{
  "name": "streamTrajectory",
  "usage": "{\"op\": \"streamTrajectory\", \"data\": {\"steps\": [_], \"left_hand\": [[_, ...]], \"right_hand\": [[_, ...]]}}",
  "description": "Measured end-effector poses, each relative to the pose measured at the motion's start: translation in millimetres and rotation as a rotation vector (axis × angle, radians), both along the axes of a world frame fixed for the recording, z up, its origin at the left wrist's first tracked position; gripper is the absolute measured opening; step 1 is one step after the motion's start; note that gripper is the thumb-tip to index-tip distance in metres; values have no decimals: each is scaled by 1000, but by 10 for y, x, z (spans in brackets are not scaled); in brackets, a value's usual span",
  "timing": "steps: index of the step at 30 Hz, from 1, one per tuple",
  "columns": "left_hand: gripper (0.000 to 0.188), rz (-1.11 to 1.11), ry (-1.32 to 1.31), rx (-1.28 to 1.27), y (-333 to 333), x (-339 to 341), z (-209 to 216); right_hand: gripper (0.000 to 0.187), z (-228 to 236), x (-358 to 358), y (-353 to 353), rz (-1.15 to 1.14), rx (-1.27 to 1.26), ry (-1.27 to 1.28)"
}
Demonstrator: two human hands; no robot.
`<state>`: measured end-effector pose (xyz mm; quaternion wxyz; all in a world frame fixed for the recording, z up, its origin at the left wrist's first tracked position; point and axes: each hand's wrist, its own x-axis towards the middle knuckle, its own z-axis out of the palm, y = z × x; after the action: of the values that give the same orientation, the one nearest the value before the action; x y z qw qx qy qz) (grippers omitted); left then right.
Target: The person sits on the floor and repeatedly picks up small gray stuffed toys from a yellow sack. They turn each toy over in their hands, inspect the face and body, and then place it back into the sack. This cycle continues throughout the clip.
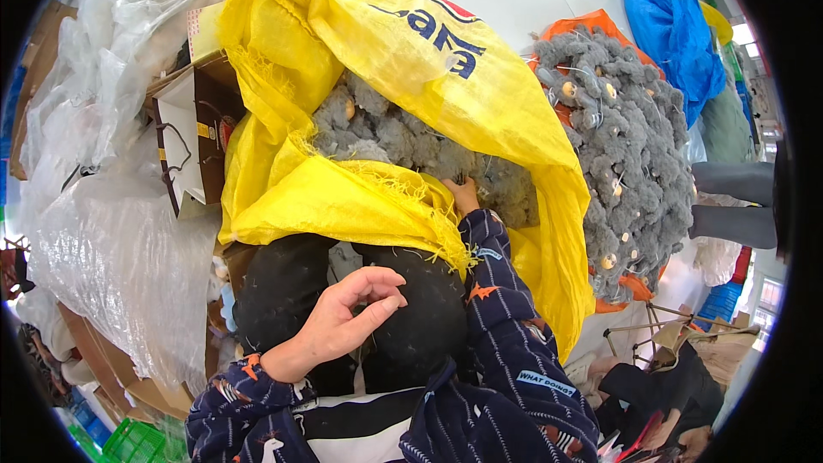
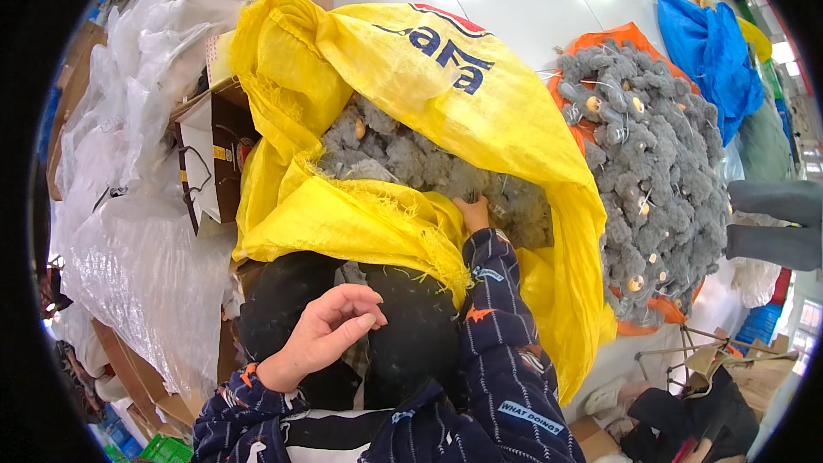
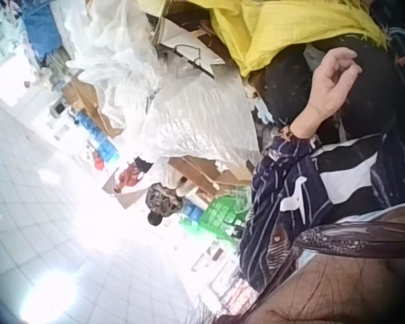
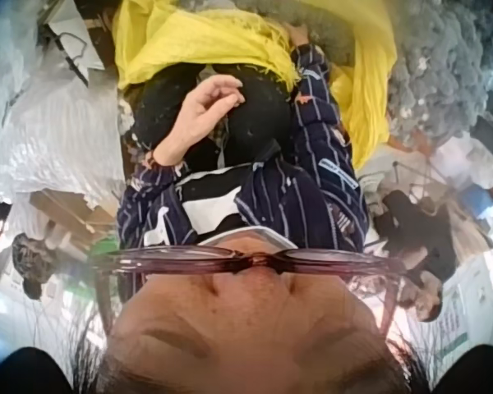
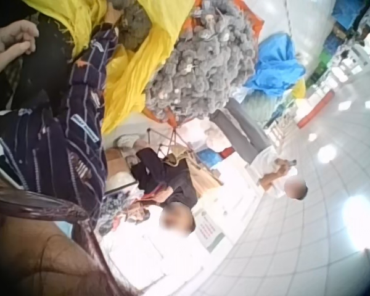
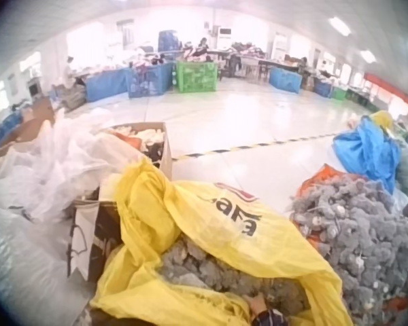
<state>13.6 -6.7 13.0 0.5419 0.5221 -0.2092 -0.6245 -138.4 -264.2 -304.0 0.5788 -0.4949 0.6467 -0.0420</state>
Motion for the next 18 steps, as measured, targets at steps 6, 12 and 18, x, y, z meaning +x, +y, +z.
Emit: {"op": "streamTrajectory", "data": {"steps": [6, 12, 18], "left_hand": [[23, 27, -20, -58, 51, -37, -39], [22, 110, -28, -110, 84, -50, -117], [41, 69, -24, -131, 16, -71, -183]], "right_hand": [[71, 432, -230, 196, -412, 345, -334], [41, 1633, -492, 401, -665, 636, -970], [48, 2990, -286, 1317, -285, 825, -1251]]}}
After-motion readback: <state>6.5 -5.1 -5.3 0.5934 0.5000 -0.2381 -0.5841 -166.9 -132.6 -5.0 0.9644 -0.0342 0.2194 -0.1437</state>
